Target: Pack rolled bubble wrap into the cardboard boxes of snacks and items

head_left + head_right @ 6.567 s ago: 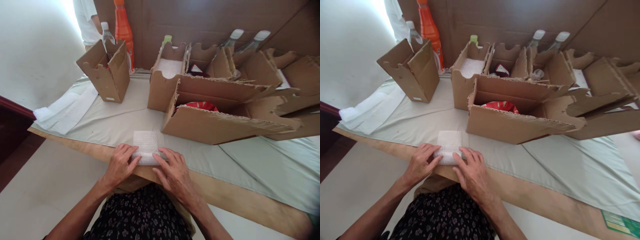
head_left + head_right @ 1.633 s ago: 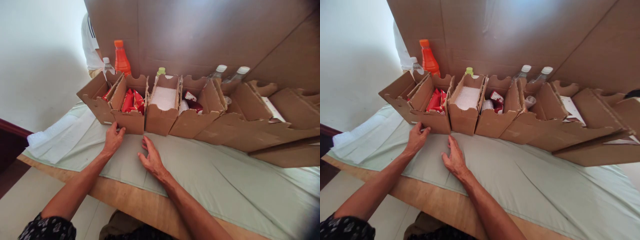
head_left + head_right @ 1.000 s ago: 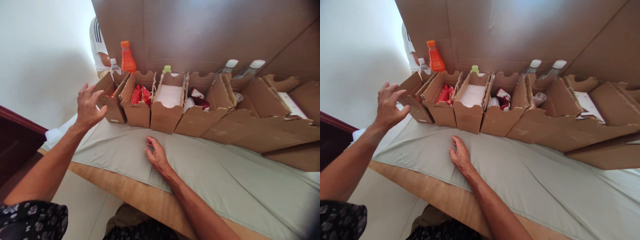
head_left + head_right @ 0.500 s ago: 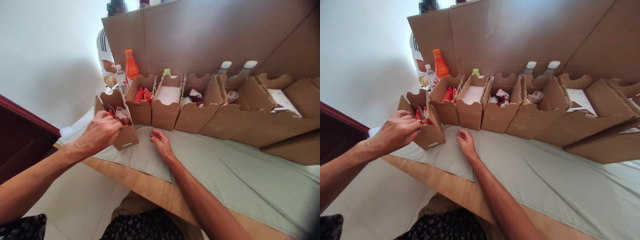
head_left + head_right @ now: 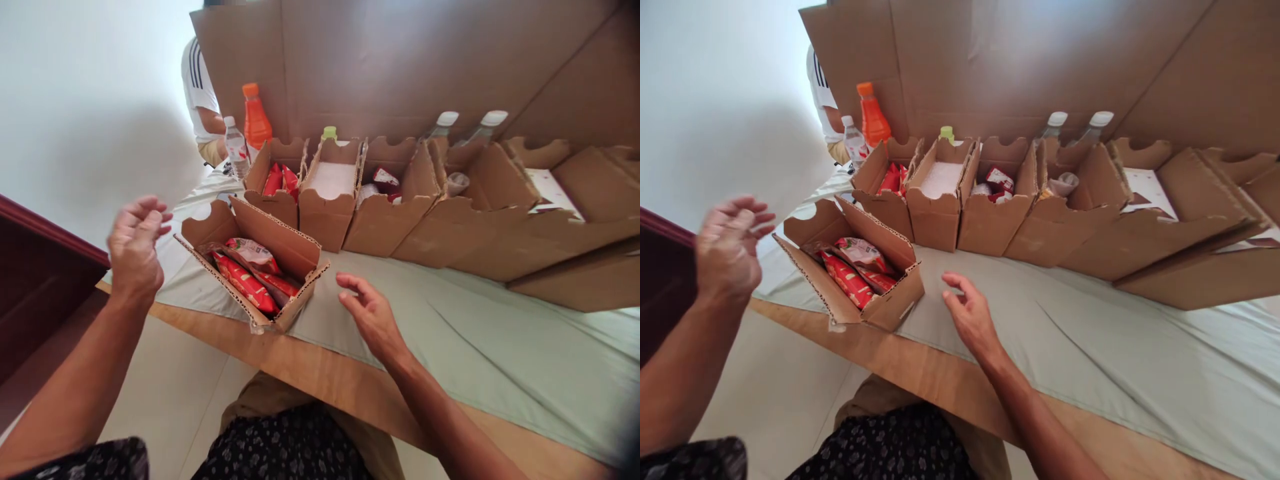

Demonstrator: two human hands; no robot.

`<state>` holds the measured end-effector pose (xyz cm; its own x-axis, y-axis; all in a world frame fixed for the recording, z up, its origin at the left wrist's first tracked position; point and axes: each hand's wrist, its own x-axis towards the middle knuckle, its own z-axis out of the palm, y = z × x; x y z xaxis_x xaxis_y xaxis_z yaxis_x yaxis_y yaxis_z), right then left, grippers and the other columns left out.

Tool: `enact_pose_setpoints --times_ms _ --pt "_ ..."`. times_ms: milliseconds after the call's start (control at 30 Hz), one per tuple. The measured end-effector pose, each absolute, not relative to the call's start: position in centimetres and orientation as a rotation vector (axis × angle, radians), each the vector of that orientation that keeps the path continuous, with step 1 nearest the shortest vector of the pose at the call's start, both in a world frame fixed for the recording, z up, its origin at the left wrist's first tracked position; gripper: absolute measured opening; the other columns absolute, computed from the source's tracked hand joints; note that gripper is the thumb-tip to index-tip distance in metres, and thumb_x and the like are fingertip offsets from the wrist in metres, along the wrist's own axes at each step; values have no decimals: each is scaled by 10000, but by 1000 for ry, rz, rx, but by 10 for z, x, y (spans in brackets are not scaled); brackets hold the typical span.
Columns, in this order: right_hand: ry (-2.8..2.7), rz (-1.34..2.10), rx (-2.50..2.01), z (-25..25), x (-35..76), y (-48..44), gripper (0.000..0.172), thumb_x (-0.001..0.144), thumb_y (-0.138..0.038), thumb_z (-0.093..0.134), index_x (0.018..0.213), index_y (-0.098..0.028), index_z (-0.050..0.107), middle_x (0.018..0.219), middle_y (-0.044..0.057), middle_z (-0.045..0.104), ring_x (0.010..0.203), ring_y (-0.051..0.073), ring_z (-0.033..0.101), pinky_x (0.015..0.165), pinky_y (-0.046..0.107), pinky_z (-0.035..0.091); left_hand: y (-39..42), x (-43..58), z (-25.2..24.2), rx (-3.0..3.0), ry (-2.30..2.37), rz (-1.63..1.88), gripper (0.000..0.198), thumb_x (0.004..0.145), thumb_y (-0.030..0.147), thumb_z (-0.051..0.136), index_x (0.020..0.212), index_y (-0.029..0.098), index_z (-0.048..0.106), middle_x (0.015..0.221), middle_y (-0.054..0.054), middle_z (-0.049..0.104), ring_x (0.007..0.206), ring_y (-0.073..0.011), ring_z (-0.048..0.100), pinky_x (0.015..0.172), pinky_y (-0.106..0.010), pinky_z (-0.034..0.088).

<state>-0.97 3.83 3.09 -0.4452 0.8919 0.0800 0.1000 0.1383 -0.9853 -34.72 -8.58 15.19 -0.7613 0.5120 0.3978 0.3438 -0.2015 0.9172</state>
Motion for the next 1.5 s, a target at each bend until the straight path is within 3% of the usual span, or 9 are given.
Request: enact_pose_setpoints --times_ms 133,333,533,667,900,1000,1133,1267,1500 --pt "-1812 1373 -931 24 -16 -17 485 977 -429 602 1428 -249 601 1521 132 575 1322 275 610 1005 430 578 -69 -381 78 778 1813 2031 385 867 593 613 864 212 670 995 -72 795 1285 -362 650 1052 -568 554" --pt "-1750 1298 -930 15 -52 -64 664 1047 -529 494 1644 -290 328 1729 79 283 1572 299 327 1234 531 401 -71 -325 44 524 1427 2035 512 865 638 621 1104 202 745 1212 -89 785 1424 -330 555 1198 -480 452" --pt "-1552 1058 -1023 15 -17 -28 589 1048 -597 405 1464 -226 594 1482 99 613 1426 338 512 1219 574 380 -72 -266 39 577 1240 1983 634 943 718 527 1220 185 730 1411 -109 695 1516 -315 448 1295 -480 306" --pt "-1449 927 -1064 22 20 16 582 1030 -600 437 1378 -186 652 1395 136 657 1365 358 554 1189 584 384 -39 -220 35 667 1113 1901 602 994 668 463 1300 205 696 1520 -81 615 1570 -289 360 1317 -467 261" --pt "-1171 1040 -1130 9 55 36 695 952 -741 439 1342 -207 652 1418 154 638 1331 337 589 1065 554 476 -30 -236 20 1225 1789 1474 613 1028 590 359 1484 225 547 1562 -111 569 1439 -278 546 1172 -478 457" --pt "-1126 1096 -1304 -4 69 23 698 911 -689 583 1402 -195 623 1468 157 607 1326 333 592 1116 560 438 -49 -303 26 1287 2169 1333 524 877 455 633 1334 199 646 1502 -135 605 1443 -322 514 1215 -510 388" --pt "-1205 1069 -1398 -11 75 18 705 869 -640 664 1426 -211 608 1392 126 656 1268 313 620 1158 553 411 -60 -397 45 1166 2618 1061 408 798 307 630 1168 149 700 1375 -190 645 1412 -381 493 1243 -572 296" --pt "-1308 1001 -1384 -11 70 22 656 832 -625 699 1348 -226 628 1323 110 685 1247 305 620 1128 538 451 -55 -450 50 1028 2855 713 417 740 321 675 1102 122 730 1235 -233 679 1299 -469 542 1126 -626 402" --pt "-1338 971 -1369 -17 69 24 664 795 -587 734 1328 -210 616 1292 145 694 1178 309 654 1065 546 495 -48 -465 48 1081 2970 453 289 793 242 546 943 127 765 1176 -242 709 1192 -449 631 979 -550 508"
